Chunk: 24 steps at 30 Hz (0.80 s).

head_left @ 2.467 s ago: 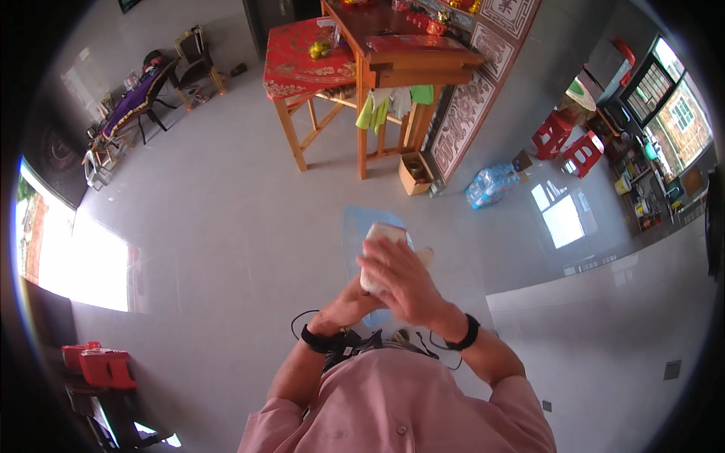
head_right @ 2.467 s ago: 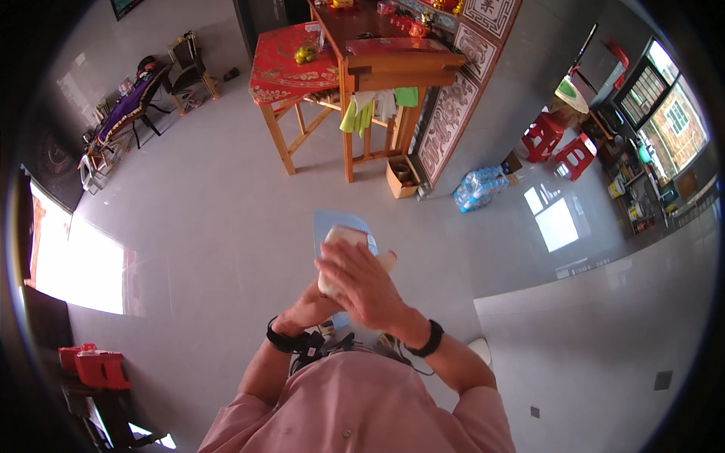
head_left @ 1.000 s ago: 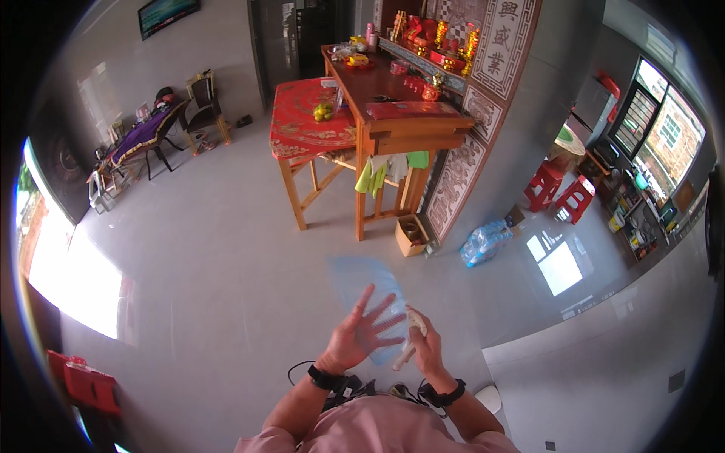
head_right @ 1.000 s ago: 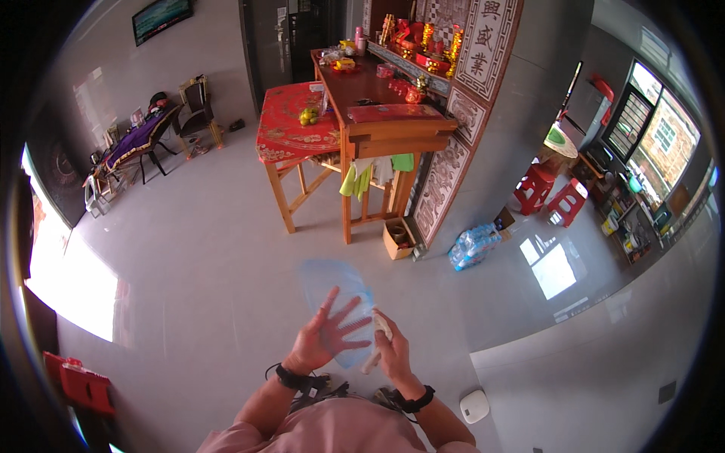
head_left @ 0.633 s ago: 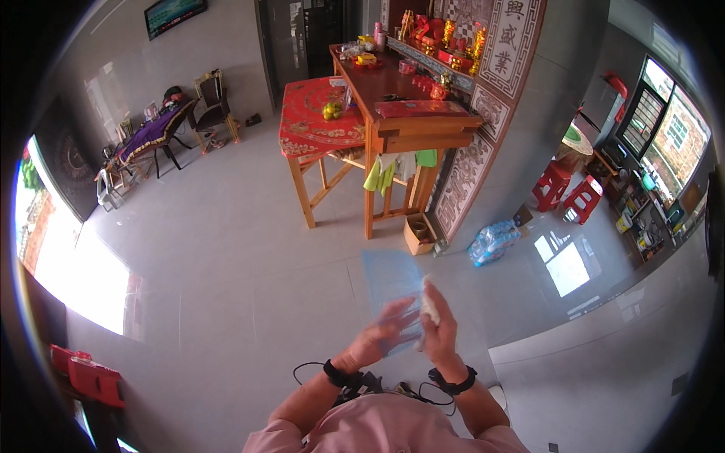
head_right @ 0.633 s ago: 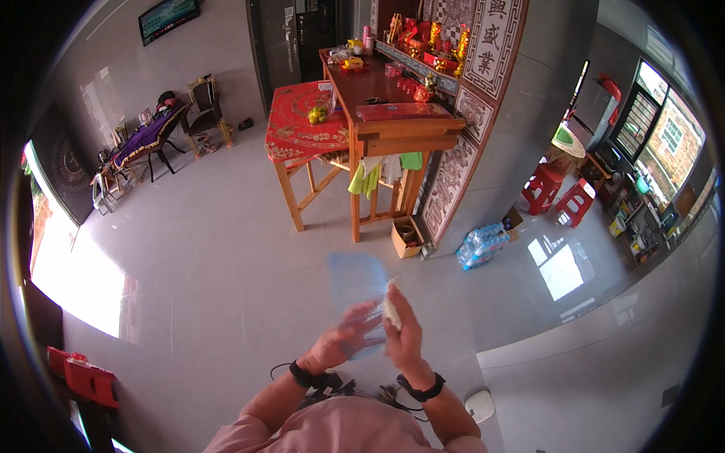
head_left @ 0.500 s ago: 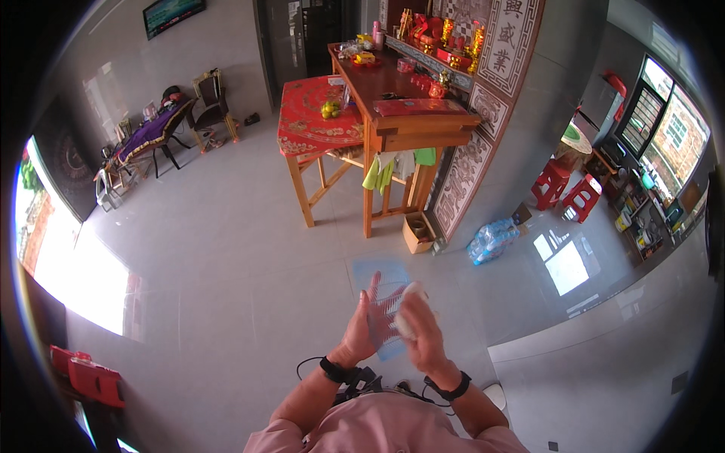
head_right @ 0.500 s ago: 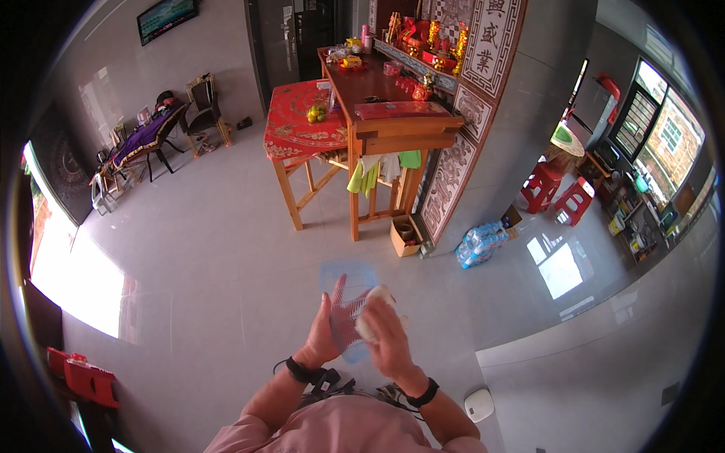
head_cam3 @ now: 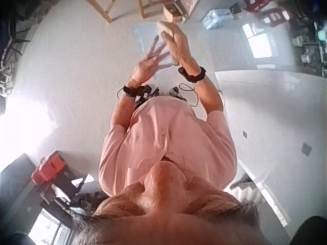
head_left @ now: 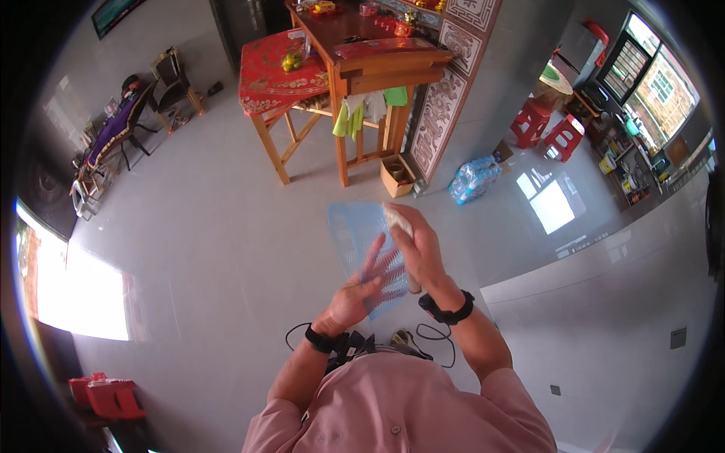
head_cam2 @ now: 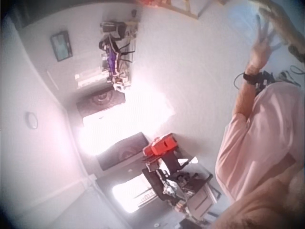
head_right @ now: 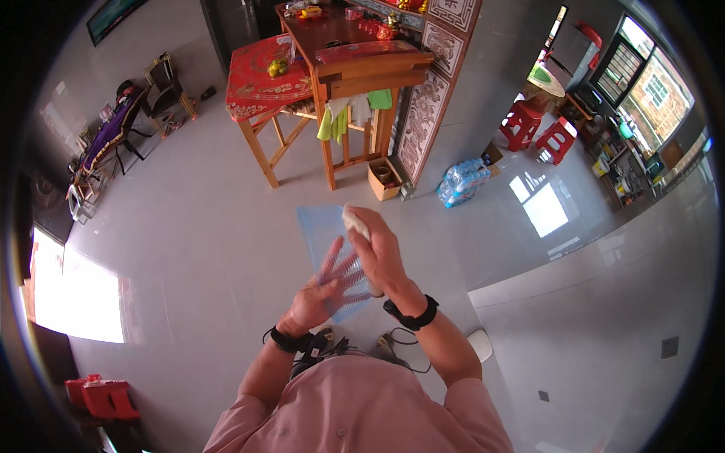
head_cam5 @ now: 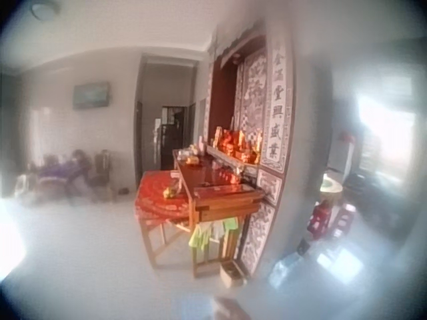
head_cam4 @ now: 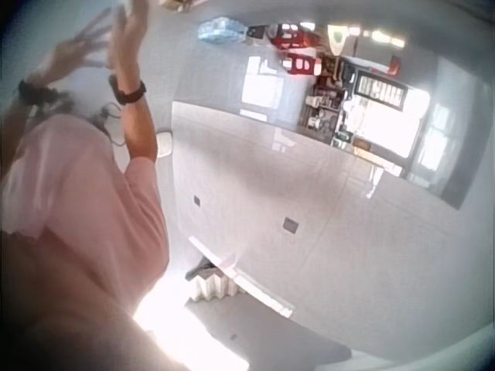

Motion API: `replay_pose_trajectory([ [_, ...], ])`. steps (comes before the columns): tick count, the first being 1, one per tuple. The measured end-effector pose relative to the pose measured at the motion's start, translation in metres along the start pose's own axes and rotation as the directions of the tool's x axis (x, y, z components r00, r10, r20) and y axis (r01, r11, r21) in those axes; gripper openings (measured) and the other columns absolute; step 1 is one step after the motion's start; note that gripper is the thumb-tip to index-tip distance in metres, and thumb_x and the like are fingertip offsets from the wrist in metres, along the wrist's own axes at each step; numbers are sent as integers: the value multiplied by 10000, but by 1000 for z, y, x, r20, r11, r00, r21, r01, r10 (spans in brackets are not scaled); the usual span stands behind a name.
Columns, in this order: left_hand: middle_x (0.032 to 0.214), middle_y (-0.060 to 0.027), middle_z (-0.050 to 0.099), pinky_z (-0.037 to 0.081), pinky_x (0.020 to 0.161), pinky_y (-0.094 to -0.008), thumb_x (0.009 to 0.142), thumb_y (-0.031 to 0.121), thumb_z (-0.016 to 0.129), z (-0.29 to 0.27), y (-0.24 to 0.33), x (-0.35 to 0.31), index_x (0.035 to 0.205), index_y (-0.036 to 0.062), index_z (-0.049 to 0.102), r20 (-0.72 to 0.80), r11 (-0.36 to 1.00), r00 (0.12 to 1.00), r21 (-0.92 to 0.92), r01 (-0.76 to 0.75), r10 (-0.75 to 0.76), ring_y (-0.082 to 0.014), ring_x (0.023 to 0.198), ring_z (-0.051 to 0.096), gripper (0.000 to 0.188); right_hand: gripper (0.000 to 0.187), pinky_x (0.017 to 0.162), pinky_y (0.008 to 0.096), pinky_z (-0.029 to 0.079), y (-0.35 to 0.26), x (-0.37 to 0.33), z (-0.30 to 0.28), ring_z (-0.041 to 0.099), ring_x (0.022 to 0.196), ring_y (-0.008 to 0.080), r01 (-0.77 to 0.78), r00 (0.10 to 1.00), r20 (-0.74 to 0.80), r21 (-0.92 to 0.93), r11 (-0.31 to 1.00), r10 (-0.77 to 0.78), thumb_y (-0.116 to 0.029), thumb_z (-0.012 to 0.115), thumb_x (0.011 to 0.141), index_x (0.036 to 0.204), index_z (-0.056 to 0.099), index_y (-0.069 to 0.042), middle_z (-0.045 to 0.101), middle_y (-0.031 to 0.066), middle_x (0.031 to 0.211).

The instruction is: The person washes a blue plastic strainer in a kitchen sink using a brush and water. They then dry the strainer with a cloth while walking through a living room area.

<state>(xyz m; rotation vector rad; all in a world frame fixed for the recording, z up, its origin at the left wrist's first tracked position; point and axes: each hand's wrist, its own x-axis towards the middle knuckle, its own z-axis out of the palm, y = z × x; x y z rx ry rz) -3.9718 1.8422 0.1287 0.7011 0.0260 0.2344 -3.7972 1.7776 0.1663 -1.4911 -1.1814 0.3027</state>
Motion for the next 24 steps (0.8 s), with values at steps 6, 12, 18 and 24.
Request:
replay_pose_trajectory([
  [6, 1701, -128, 272, 353, 1218, -525, 1017, 768, 308, -17, 11, 4, 1699, 289, 82, -92, 972, 990, -200, -123, 107, -359, 1496, 377, 864, 501, 1212, 526, 332, -13, -65, 15, 496, 1436, 346, 534, 813, 424, -268, 802, -400, -93, 631, 868, 1364, 637, -25, 582, 169, 1464],
  [12, 1669, -156, 315, 280, 1261, -463, 897, 916, 109, -7, 10, -6, 1691, 169, 109, -134, 985, 987, 163, -64, 87, -325, 1524, 352, 1091, 530, 1201, 537, 334, -21, -38, 20, 501, 1423, 361, 491, 835, 417, -276, 826, -358, -116, 668, 843, 1365, 633, -32, 566, 156, 1491],
  [18, 1672, -142, 324, 267, 1265, -466, 965, 856, 120, -12, -2, -8, 1667, 46, 160, -240, 977, 962, 199, -82, 130, -302, 1538, 338, 1072, 515, 1179, 539, 375, -29, -8, 20, 516, 1405, 364, 477, 862, 332, -280, 833, -382, -84, 691, 815, 1326, 642, -53, 584, 129, 1471],
  [24, 1561, -215, 471, 377, 1216, -496, 1092, 614, 306, -30, 19, -15, 1571, -40, 364, -101, 961, 992, -258, -102, 79, -351, 1435, 479, 813, 413, 1216, 498, 345, -19, -55, 31, 514, 1437, 279, 728, 677, 497, -343, 593, -544, -154, 583, 955, 1328, 684, -11, 622, 107, 1456],
])
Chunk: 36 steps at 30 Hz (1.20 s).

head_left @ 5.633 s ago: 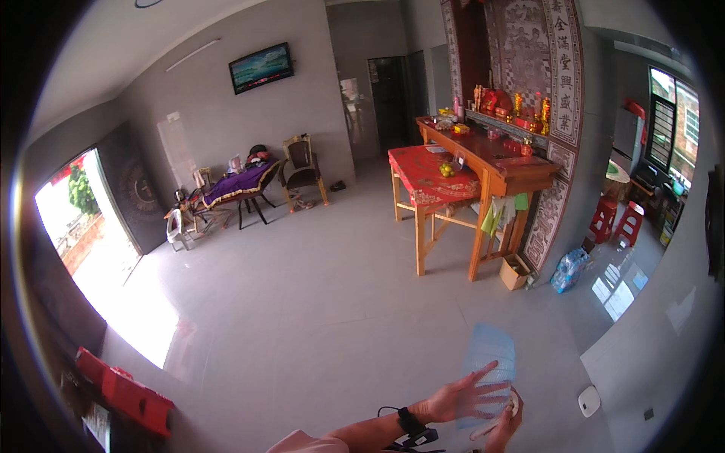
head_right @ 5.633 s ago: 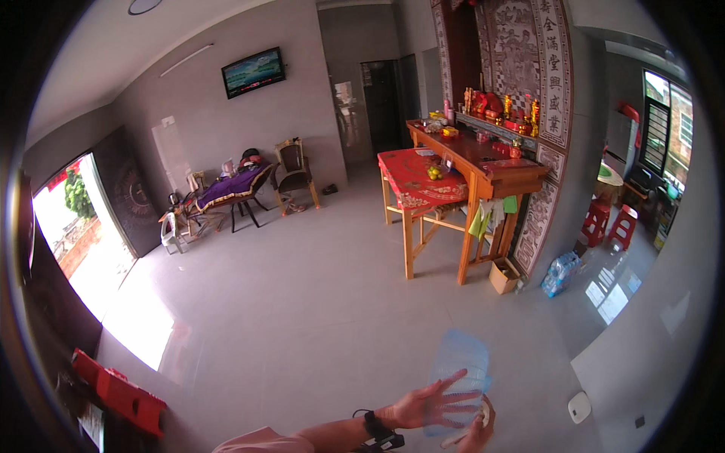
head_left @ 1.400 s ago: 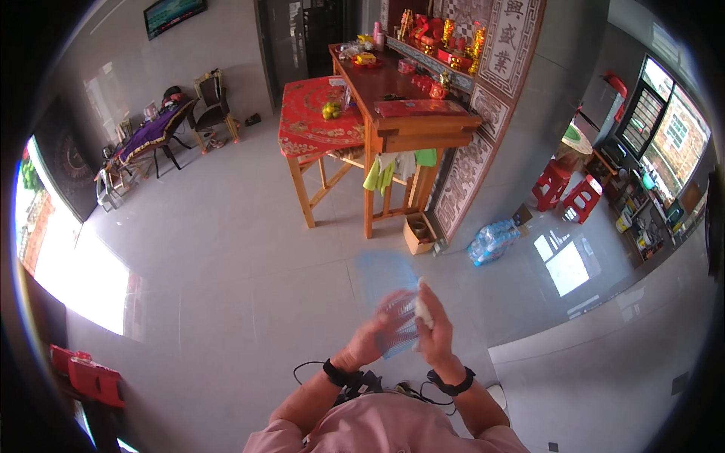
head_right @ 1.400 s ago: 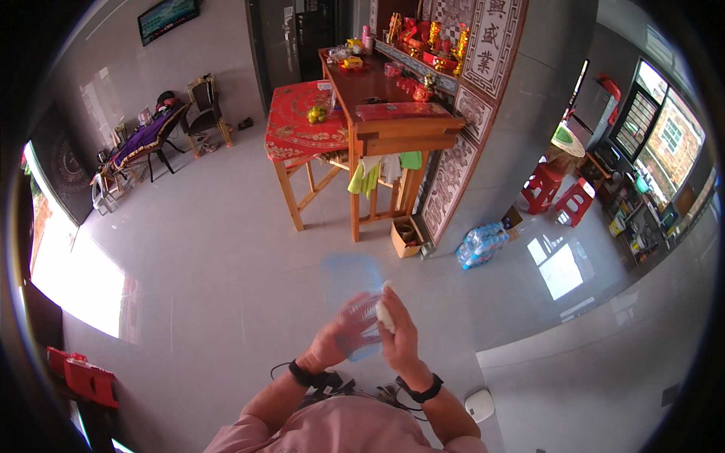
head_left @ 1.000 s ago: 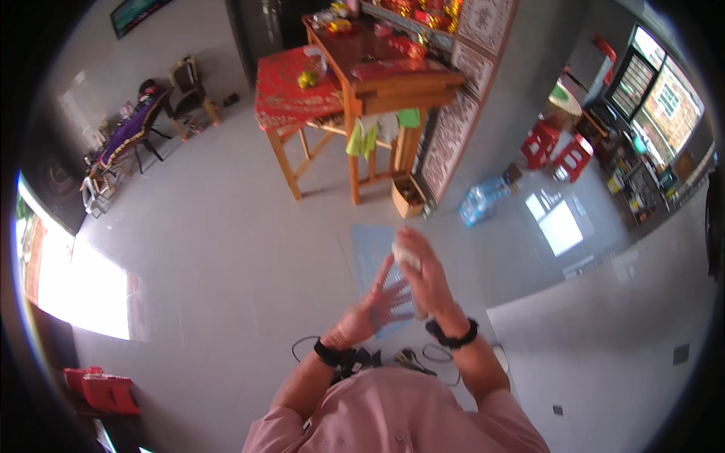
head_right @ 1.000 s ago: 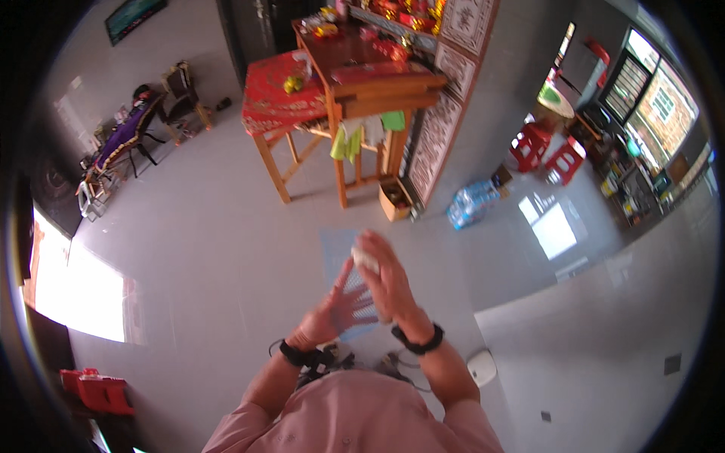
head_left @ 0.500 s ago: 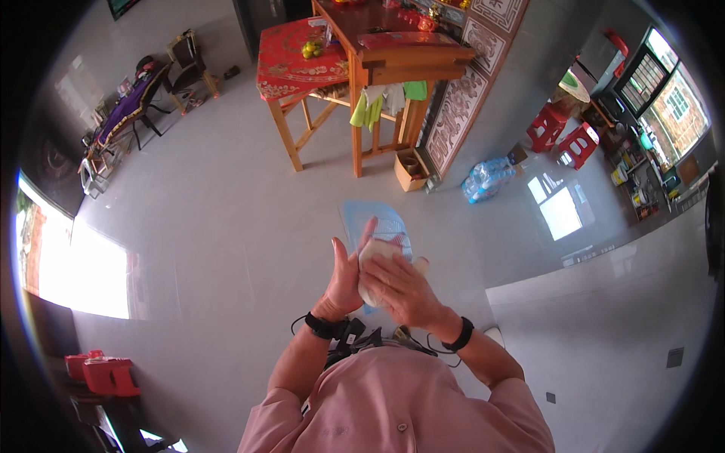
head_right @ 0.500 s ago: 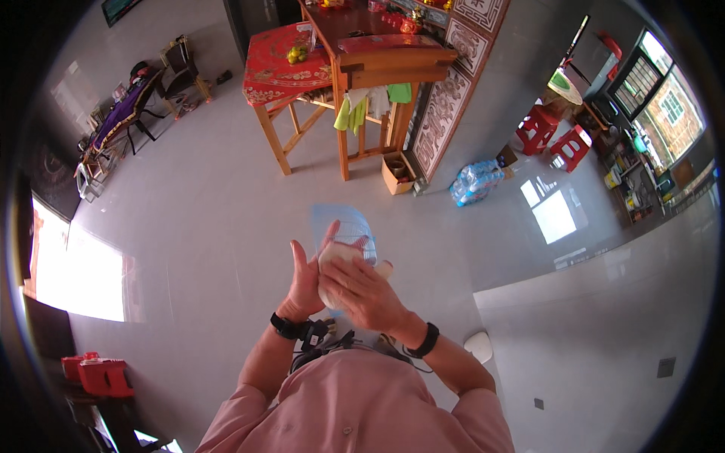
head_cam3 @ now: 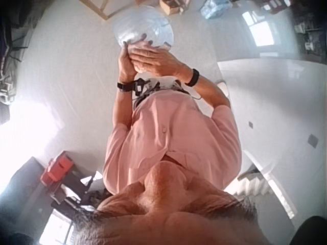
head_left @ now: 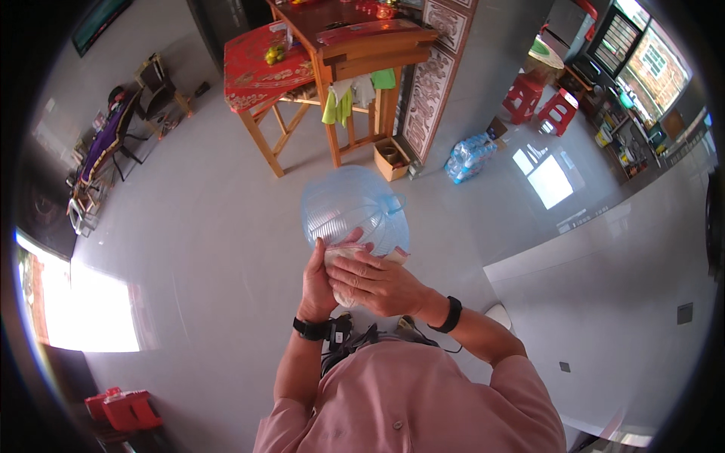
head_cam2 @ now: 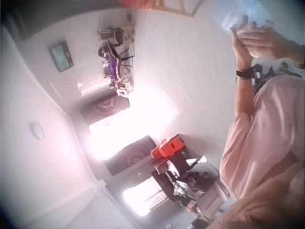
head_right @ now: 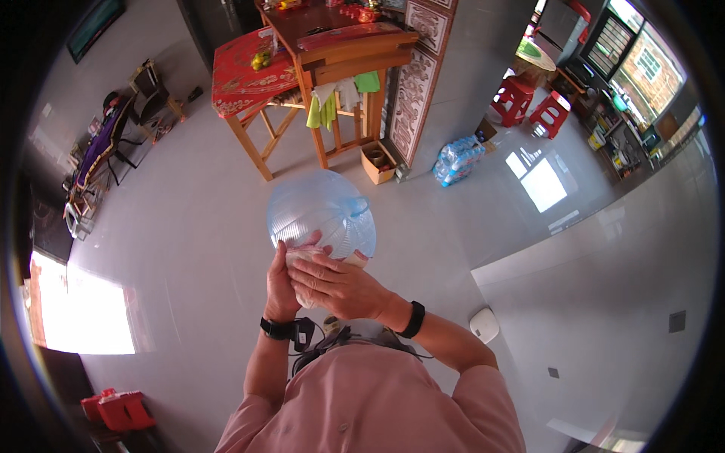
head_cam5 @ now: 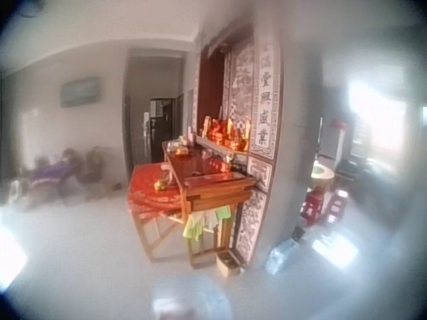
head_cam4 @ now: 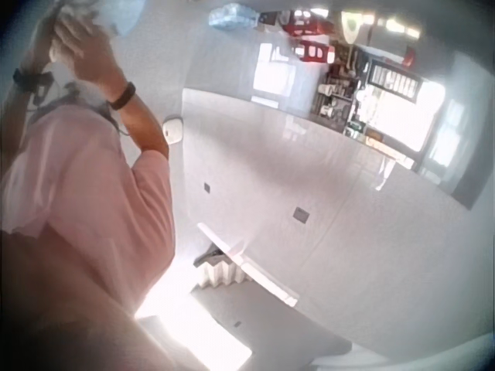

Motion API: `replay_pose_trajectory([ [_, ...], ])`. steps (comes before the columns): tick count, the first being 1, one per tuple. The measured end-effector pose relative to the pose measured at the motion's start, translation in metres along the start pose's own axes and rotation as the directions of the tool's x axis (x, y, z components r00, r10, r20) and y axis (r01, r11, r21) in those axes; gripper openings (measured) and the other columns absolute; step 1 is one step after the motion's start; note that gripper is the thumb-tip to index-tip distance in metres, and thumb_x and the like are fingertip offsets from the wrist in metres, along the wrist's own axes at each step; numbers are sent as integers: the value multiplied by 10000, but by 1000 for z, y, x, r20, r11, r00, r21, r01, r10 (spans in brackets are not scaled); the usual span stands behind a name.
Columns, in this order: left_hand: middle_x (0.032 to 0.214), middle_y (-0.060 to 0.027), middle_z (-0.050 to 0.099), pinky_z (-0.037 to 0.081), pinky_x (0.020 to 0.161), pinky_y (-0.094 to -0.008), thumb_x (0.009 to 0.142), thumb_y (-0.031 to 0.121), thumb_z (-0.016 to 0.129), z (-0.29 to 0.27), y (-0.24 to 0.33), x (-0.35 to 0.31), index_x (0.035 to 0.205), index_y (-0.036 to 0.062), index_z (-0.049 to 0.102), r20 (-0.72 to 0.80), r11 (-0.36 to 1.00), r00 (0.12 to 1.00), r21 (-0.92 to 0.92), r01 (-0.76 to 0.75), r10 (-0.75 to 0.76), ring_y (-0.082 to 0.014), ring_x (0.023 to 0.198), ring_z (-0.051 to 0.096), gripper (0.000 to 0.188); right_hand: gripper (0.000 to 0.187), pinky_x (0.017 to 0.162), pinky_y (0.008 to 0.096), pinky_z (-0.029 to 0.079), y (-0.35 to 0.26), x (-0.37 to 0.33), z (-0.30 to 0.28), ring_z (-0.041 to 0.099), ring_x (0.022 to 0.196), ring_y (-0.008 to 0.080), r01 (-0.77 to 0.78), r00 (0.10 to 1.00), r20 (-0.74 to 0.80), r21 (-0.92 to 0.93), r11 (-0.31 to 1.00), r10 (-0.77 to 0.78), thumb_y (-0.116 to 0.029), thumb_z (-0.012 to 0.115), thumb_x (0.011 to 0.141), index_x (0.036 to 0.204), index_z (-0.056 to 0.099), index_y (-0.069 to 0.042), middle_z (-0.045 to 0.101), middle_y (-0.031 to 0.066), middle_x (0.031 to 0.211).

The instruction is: The person washes a blue plastic strainer in a kitchen sink using a brush and water. They then dry the strainer with a cloth while walking through a living room area.

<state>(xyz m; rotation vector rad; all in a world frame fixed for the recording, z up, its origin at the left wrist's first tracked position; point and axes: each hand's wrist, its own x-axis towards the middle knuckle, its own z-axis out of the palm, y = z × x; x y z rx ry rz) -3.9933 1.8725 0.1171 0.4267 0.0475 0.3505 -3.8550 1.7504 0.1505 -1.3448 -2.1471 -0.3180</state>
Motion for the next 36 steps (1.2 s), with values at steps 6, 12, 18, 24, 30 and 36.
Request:
replay_pose_trajectory([
  [6, 1634, -181, 388, 303, 1237, -570, 1117, 508, 333, -2, -4, -2, 1620, 26, 287, -49, 985, 995, -149, -88, 81, -367, 1498, 391, 698, 487, 1178, 494, 396, 20, 17, -27, 486, 1441, 315, -254, 917, -207, 354, 900, 341, -132, 679, 905, 1381, 623, -46, 612, 134, 1439],
  [12, 1695, -210, 258, 187, 1214, -745, 1003, 614, 495, 7, 1, 1, 1646, 202, 280, -77, 984, 982, -27, -176, 174, -506, 1545, 233, 793, 409, 1060, 400, 485, 44, 1, -11, 615, 1253, 344, -384, 732, -89, 764, 518, 675, -94, 636, 1012, 1414, 576, -48, 620, 166, 1402],
  [18, 1704, -242, 210, 216, 1179, -783, 987, 644, 513, 9, 6, 4, 1647, 300, 281, 70, 991, 989, -48, -125, 129, -555, 1527, 231, 779, 427, 1085, 304, 432, 31, -33, 18, 563, 1296, 188, -472, 495, 69, 858, 202, 866, -36, 535, 1044, 1471, 536, -24, 608, 120, 1422],
  [24, 1721, -220, 179, 242, 1172, -768, 945, 804, 435, 20, -3, 8, 1673, 347, 168, -22, 994, 995, 67, -91, 93, -539, 1538, 213, 901, 404, 1120, 409, 448, 8, -25, 14, 583, 1326, 357, -460, 604, -306, 620, 636, 736, 0, 589, 999, 1403, 572, 2, 616, 209, 1394],
  [30, 1695, -149, 264, 299, 1237, -522, 927, 900, 219, 23, -31, 17, 1686, 115, 115, -7, 908, 999, 416, 47, -49, -350, 1559, 272, 1097, 456, 1151, 495, 426, 11, 2, -13, 544, 1373, 389, -359, 857, -274, 289, 888, 436, -35, 671, 891, 1341, 625, 26, 589, 194, 1442],
  [36, 1680, -140, 305, 362, 1226, -503, 856, 960, 188, 14, -12, 19, 1675, 110, 155, -50, 998, 998, 54, -31, 33, -381, 1440, 467, 1180, 450, 1134, 497, 436, 5, -13, -8, 553, 1376, 334, -102, 994, -18, 158, 982, 106, -81, 654, 864, 1309, 664, -12, 605, 150, 1443],
])
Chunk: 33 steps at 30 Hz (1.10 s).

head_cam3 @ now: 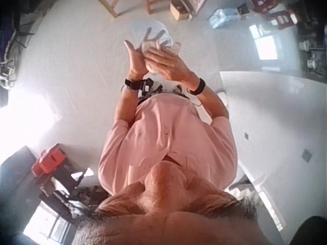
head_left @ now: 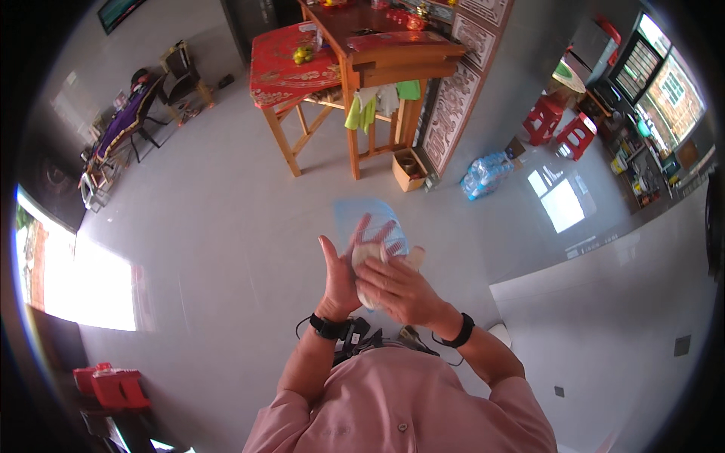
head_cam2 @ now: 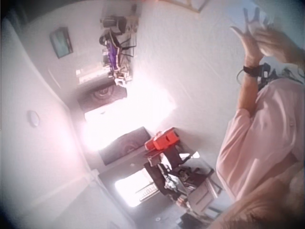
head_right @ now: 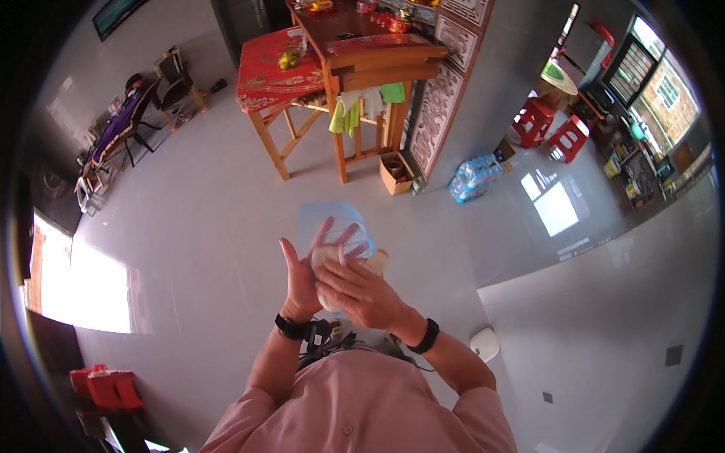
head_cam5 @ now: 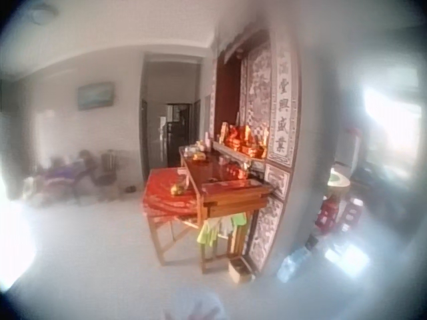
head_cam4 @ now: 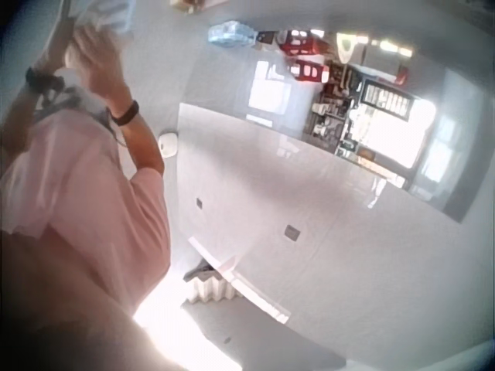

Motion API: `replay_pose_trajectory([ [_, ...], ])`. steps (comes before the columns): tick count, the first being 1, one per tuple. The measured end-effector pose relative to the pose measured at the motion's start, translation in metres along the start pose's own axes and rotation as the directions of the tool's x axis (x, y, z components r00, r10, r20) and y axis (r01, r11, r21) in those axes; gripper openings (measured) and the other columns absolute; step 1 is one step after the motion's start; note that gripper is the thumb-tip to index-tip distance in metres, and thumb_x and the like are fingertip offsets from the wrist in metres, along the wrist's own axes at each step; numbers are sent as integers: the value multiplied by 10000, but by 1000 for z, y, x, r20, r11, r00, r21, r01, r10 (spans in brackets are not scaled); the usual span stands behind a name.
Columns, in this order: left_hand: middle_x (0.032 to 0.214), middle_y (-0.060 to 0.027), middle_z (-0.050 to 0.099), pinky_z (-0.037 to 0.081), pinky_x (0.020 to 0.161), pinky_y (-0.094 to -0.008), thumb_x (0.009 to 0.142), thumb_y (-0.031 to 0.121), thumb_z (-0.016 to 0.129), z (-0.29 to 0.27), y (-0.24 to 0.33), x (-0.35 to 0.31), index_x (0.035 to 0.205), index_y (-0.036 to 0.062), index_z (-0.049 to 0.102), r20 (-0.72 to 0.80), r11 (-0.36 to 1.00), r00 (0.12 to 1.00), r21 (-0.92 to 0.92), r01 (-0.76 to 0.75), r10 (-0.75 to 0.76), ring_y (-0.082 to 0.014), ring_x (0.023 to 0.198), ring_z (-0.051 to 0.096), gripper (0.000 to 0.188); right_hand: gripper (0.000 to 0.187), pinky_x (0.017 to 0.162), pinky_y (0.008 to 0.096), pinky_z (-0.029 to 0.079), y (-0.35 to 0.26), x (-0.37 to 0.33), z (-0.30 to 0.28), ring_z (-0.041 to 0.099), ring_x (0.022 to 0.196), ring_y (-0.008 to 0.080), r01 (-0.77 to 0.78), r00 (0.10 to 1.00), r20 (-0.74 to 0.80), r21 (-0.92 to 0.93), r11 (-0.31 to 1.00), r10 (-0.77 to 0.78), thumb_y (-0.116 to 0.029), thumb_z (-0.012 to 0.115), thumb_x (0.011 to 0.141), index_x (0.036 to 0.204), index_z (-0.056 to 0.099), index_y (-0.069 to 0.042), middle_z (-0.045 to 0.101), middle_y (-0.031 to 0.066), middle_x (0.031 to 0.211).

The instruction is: The person washes a blue plastic strainer in a kitchen sink using a brush and water. They then dry the strainer with a cloth while walking through a living room area.

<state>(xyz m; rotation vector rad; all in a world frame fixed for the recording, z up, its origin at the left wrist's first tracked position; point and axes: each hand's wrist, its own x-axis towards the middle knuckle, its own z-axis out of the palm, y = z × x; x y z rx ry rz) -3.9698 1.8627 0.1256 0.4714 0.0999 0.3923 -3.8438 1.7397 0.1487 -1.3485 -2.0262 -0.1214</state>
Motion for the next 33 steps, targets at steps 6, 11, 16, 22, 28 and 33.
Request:
replay_pose_trajectory([
  [6, 1681, -132, 302, 308, 1248, -493, 866, 950, 167, -18, -14, -12, 1686, 130, 121, -28, 926, 997, 370, 77, -72, -333, 1518, 366, 1160, 477, 1189, 513, 374, 11, 25, -9, 544, 1379, 338, -151, 987, -36, 144, 978, 158, -68, 682, 838, 1313, 657, -32, 626, 140, 1401],
  [11, 1671, -141, 317, 293, 1255, -489, 875, 948, 224, -12, -13, -14, 1653, 73, 223, 22, 927, 999, 373, 27, -38, -321, 1521, 358, 1171, 475, 1184, 513, 389, 35, 47, -12, 565, 1355, 331, -236, 959, -133, 106, 966, 249, -102, 738, 803, 1274, 686, -62, 628, 134, 1397],
  [16, 1688, -167, 300, 331, 1226, -595, 1026, 727, 370, 5, 6, -10, 1664, 207, 204, 13, 996, 998, -63, -64, 65, -411, 1494, 384, 840, 369, 1198, 472, 386, -5, 20, 9, 571, 1380, 290, 119, 992, 53, -58, 991, -115, -167, 593, 925, 1231, 706, 4, 666, 137, 1381],
  [22, 1706, -152, 266, 354, 1151, -702, 1086, 600, 379, 1, 11, -20, 1680, 320, 153, 5, 999, 999, -36, -33, 33, -448, 1526, 319, 695, 494, 1177, 448, 405, 10, 31, -6, 558, 1368, 342, -292, 929, -199, 127, 948, 313, -115, 688, 911, 1389, 612, -15, 612, 172, 1426],
  [28, 1719, -134, 241, 307, 1136, -778, 1079, 614, 370, 1, 14, -21, 1663, 342, 213, -11, 974, 988, -166, -155, 155, -529, 1524, 261, 663, 494, 1132, 400, 433, 17, 9, 4, 576, 1343, 264, -362, 731, -77, 799, 480, 678, -23, 598, 1006, 1493, 519, -13, 581, 138, 1497],
  [33, 1695, -151, 294, 290, 1138, -789, 1074, 612, 386, 7, 18, -21, 1653, 318, 241, 1, 977, 989, -158, -145, 147, -561, 1504, 278, 666, 476, 1158, 377, 402, 14, -22, 11, 554, 1364, 232, -440, 617, 31, 842, 311, 786, 0, 548, 1027, 1501, 511, -2, 581, 126, 1493],
])
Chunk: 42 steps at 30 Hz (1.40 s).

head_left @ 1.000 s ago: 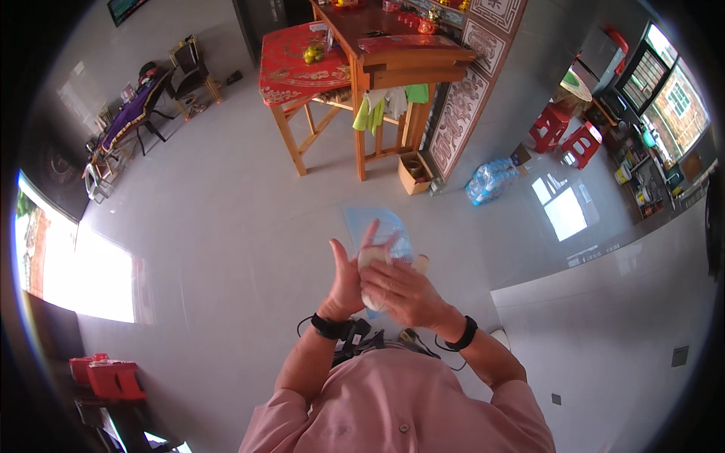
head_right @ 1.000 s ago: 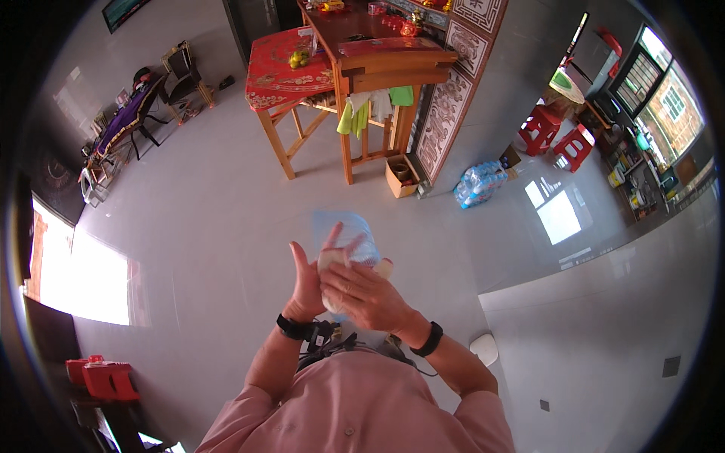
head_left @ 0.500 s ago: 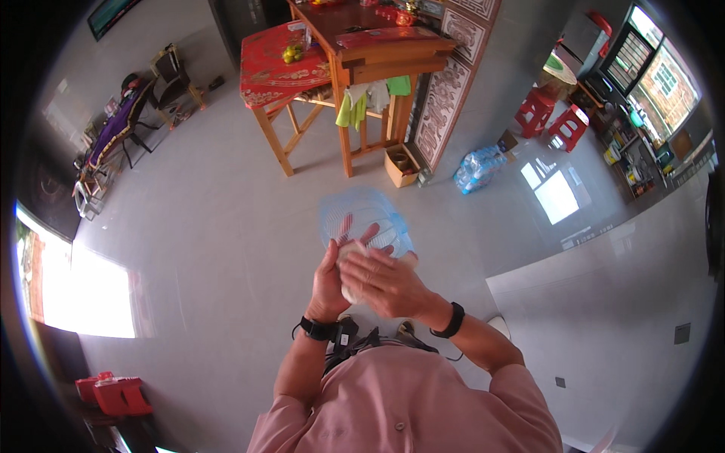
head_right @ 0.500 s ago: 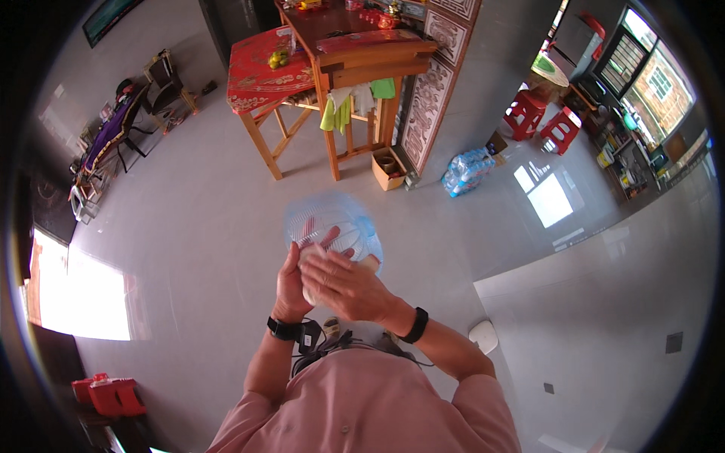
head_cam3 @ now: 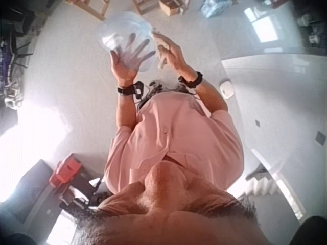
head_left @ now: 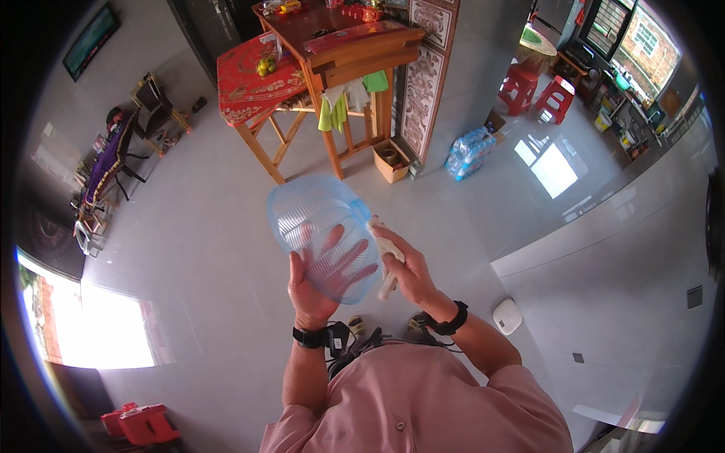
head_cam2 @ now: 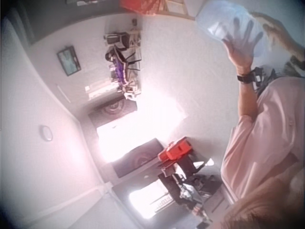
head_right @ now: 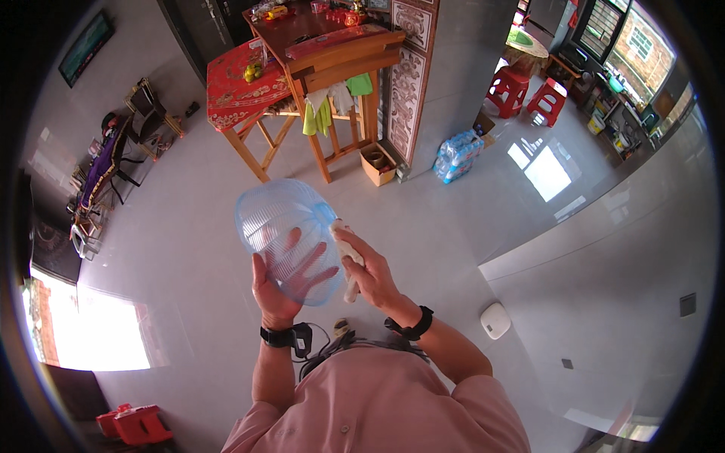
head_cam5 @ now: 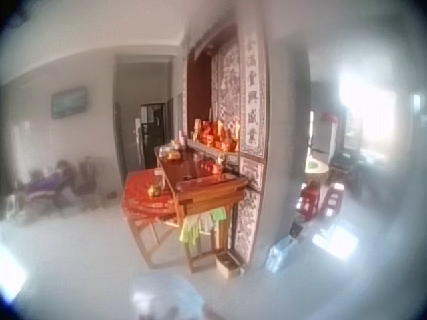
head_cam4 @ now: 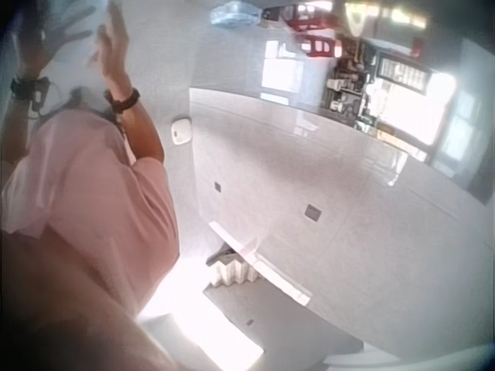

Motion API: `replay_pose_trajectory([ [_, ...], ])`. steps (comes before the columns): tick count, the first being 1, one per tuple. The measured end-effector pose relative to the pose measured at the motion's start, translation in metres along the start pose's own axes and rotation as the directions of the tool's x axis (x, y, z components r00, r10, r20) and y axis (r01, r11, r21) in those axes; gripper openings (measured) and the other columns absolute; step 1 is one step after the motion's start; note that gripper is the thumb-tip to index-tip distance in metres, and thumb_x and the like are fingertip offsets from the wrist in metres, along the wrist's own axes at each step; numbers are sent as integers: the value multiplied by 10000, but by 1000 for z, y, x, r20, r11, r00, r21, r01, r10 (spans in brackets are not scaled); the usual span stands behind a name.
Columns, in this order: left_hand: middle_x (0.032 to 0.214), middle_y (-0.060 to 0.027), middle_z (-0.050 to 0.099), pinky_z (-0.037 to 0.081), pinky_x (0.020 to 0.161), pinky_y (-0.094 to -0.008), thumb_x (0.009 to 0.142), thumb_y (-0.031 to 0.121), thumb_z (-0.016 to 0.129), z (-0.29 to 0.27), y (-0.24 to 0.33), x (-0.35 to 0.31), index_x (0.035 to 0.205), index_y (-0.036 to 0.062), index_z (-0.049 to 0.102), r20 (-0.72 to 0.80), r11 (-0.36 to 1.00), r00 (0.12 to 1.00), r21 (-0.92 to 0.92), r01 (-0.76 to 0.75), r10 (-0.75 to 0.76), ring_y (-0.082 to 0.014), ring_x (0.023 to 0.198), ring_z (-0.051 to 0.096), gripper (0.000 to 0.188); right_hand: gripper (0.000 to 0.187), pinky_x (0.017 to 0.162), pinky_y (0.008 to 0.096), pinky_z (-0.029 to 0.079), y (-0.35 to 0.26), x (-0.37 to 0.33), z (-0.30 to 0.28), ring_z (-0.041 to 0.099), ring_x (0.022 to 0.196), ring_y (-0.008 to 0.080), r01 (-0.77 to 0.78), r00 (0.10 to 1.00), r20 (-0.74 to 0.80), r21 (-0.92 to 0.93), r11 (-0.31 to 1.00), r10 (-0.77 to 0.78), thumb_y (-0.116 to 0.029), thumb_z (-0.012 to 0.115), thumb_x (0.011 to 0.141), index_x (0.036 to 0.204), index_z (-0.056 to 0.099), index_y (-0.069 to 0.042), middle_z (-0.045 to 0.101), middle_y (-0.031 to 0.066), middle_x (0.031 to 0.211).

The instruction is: The person washes a blue plastic strainer in a kitchen sink using a brush and water. They then dry the strainer with a cloth while walking through a living room area.

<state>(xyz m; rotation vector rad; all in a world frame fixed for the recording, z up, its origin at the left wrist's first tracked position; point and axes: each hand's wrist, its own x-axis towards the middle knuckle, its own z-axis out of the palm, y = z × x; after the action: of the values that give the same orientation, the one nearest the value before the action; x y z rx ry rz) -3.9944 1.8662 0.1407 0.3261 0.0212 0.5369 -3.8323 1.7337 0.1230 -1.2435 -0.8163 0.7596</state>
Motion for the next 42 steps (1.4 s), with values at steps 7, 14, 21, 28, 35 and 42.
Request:
replay_pose_trajectory([
  [7, 1716, -196, 207, 301, 1197, -679, 1062, 624, 419, 15, -14, 1, 1685, 290, 160, -37, 969, 997, 237, 71, -64, -484, 1516, 309, 752, 411, 1154, 383, 413, -22, 8, 15, 577, 1359, 318, 398, 906, -34, -275, 876, -422, -1, 555, 1015, 1426, 559, 28, 610, 196, 1444],
  [14, 1710, -169, 238, 290, 1217, -630, 1047, 609, 492, 9, -33, 6, 1694, 251, 137, 77, 914, 952, 314, 258, -295, -402, 1543, 305, 820, 412, 1122, 411, 449, -41, 30, 0, 585, 1346, 328, 367, 900, -51, -448, 815, -434, 3, 576, 960, 1372, 592, 7, 611, 190, 1437],
  [21, 1670, -140, 349, 277, 1261, -496, 1002, 798, 291, -12, -23, 4, 1663, 79, 212, -35, 979, 984, 100, 177, -175, -310, 1505, 386, 979, 472, 1161, 548, 401, -29, 17, 20, 529, 1381, 382, 723, 690, 552, -550, 418, -467, -2, 605, 870, 1341, 631, 17, 590, 182, 1428],
  [28, 1645, -87, 364, 246, 1271, -459, 989, 821, 119, -6, -28, 7, 1690, 210, 159, -104, 967, 977, 155, 202, -187, -279, 1499, 372, 931, 404, 1139, 543, 430, -34, 19, 32, 593, 1312, 382, 750, 661, 583, -544, 377, -472, -89, 630, 918, 1302, 646, 35, 650, 192, 1360],
  [35, 1668, -114, 334, 265, 1270, -490, 987, 828, 180, -21, -29, -2, 1658, 98, 218, -198, 939, 963, 255, 231, -184, -299, 1542, 323, 992, 383, 1136, 539, 438, -29, 48, 41, 588, 1291, 419, 684, 726, 475, -566, 460, -497, -62, 655, 881, 1259, 658, -5, 627, 195, 1357],
  [42, 1597, -105, 459, 320, 1241, -475, 1119, 531, 362, -17, -11, 9, 1626, 175, 351, -5, 995, 997, -58, 82, -83, -278, 1462, 453, 619, 399, 1153, 547, 406, -31, 29, 50, 599, 1300, 402, 765, 642, 623, -558, 322, -447, -137, 632, 912, 1274, 668, 27, 646, 215, 1338],
])
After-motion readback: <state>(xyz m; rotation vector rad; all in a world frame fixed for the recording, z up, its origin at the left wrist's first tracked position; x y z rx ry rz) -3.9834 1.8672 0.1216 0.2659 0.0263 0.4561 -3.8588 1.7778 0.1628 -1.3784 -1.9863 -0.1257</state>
